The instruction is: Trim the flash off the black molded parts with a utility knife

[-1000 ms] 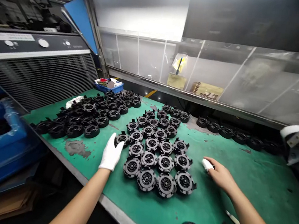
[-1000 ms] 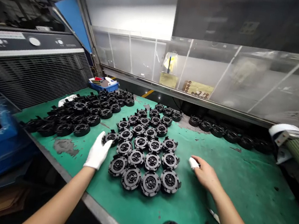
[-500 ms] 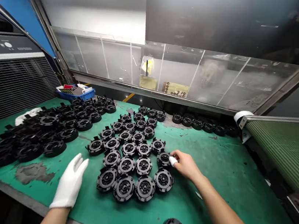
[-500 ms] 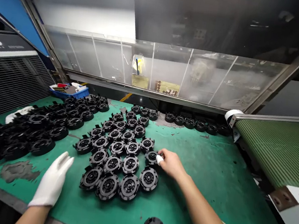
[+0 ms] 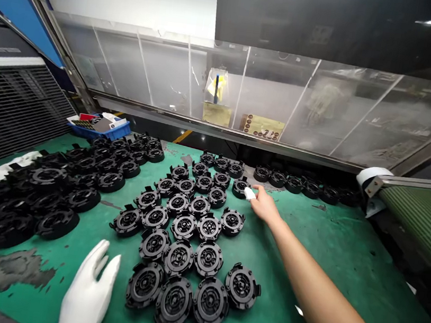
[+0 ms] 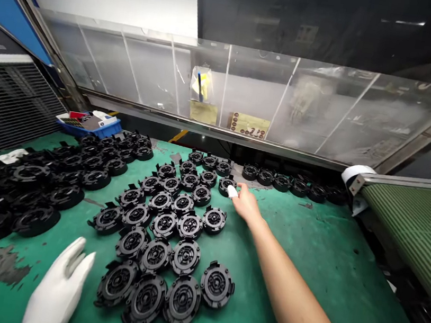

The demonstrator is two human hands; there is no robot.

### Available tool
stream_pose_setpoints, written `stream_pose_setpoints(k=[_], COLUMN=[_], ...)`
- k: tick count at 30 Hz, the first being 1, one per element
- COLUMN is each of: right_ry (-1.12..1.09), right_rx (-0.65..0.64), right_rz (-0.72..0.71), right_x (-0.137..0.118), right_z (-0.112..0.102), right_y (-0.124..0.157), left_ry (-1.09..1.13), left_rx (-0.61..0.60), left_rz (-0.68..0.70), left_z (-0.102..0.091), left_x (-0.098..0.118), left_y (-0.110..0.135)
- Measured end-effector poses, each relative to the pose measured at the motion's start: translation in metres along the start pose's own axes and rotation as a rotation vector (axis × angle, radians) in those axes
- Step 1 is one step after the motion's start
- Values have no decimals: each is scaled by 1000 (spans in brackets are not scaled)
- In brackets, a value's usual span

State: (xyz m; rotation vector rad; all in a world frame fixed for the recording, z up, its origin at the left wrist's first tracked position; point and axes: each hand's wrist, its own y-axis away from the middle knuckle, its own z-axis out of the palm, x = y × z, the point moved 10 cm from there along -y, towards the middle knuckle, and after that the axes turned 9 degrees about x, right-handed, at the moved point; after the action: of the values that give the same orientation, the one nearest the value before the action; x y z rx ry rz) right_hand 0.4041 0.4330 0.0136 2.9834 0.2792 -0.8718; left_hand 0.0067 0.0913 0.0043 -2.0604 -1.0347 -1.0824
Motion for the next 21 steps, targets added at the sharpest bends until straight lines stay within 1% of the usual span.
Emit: stream_pose_setpoints(k=[3,5,7,9,11,13,14,16,19,21], right_ry=[18,44,79,102,101,78,63,24,-61,-115], right_rx=[-102,-109,-59,-5,19,11,-6,-81,-292,-424], right_rz=[-88,-110,-79,-26,9,16,11,-18,-82,-69], right_x=[-2,-4,-7,-13,-20,-24,-23,-18,-6,5], right_z=[9,8,2,-5,-11,-15,-18,-19,-8,3], right_y=[38,50,45,30,17,17,24,55,129,174], left_ry=[-4,-5,-8,-19,-36,-51,-53,-53,-55,-53], left_rx=[3,3,0,-3,-5,-4,-2,3,3,-6], left_rz=[6,7,4,8,21,27,27,34,70,87], left_z=[1,2,2,2,1,0,0,0,1,2], left_x=[0,-1,-1,1,4,6,7,8,10,11], left_y=[1,1,1,2,3,4,4,5,6,6])
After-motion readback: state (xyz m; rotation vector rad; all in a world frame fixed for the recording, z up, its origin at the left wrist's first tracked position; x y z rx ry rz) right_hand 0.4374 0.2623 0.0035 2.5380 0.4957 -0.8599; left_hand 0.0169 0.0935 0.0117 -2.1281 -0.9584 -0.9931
